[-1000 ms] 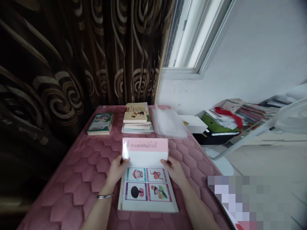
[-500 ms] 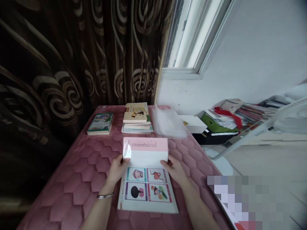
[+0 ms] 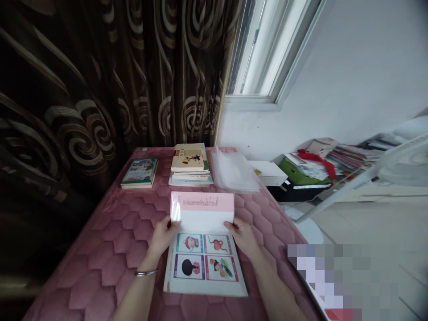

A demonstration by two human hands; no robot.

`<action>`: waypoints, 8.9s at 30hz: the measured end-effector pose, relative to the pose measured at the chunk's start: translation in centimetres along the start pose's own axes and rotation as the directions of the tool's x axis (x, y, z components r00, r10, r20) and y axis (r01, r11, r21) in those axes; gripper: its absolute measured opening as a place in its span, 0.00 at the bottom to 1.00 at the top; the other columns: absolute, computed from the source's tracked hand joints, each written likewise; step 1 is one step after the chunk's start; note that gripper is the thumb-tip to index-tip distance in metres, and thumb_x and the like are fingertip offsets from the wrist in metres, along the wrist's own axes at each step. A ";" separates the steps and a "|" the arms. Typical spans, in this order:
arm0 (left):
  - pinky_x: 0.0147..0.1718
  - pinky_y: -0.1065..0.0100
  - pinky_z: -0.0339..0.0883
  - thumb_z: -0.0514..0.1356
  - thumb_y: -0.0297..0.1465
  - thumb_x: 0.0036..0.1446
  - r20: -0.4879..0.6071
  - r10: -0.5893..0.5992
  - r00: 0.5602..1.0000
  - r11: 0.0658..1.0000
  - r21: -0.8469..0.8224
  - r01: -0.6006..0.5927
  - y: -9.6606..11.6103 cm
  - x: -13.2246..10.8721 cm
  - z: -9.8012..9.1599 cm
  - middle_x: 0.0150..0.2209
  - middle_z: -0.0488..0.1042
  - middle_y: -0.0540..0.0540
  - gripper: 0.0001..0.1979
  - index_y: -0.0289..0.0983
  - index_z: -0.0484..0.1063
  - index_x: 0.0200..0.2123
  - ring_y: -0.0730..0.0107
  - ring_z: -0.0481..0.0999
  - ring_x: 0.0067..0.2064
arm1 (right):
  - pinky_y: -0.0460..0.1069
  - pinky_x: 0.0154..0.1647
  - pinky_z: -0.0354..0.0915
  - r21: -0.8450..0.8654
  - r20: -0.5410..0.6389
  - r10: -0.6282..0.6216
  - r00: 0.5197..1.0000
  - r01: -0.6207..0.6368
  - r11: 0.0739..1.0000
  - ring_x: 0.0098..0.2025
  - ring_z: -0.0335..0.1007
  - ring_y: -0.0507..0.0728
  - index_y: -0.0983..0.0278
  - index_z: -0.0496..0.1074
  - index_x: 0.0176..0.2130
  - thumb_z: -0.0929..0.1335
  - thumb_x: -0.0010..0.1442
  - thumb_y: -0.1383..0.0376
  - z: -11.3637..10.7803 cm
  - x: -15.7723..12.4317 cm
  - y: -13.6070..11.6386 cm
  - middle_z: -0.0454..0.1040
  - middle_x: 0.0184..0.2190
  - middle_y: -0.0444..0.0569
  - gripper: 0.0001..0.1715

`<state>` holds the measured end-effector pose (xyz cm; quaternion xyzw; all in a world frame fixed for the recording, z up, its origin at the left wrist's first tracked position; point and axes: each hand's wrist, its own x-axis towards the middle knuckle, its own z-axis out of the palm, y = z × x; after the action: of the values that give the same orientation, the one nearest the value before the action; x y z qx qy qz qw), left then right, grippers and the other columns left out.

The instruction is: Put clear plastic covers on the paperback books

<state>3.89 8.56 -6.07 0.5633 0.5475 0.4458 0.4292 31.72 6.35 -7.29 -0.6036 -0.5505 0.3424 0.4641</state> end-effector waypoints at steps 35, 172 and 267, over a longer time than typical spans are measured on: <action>0.24 0.71 0.51 0.59 0.47 0.51 -0.234 0.064 0.970 0.966 0.257 -0.001 1.0 0.4 1.3 0.17 0.65 0.53 0.21 0.38 0.63 0.17 0.72 0.63 0.22 | 0.47 0.22 0.57 -0.080 -0.215 -0.004 0.977 -0.013 0.997 0.22 0.65 0.56 0.65 0.70 0.23 0.60 0.53 0.36 1.2 0.8 -0.9 0.71 0.18 0.49 0.36; 0.62 0.52 0.49 0.49 0.37 0.62 0.144 0.087 0.986 0.284 0.945 -0.163 1.1 -4.8 6.1 0.63 0.60 0.32 0.29 0.27 0.58 0.62 0.53 0.58 0.64 | 0.51 0.48 0.58 -0.467 0.790 -0.200 0.579 0.780 0.417 0.49 0.59 0.58 0.44 0.68 0.55 0.62 0.57 0.77 10.5 6.8 -6.6 0.67 0.48 0.47 0.35; 0.54 0.53 0.62 0.53 0.44 0.62 0.646 0.366 0.670 0.150 0.669 -0.728 -0.1 -12.5 7.6 0.62 0.61 0.35 0.31 0.34 0.56 0.63 0.51 0.63 0.61 | 0.43 0.28 0.55 -0.645 0.490 0.018 0.872 0.349 0.680 0.29 0.65 0.51 0.65 0.74 0.29 0.65 0.58 0.62 3.3 13.9 -5.2 0.74 0.27 0.44 0.11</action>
<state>11.24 -3.87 -8.39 0.9245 0.3635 0.0993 -0.0579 29.06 20.47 -2.16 -0.5832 -0.7864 0.1877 0.0786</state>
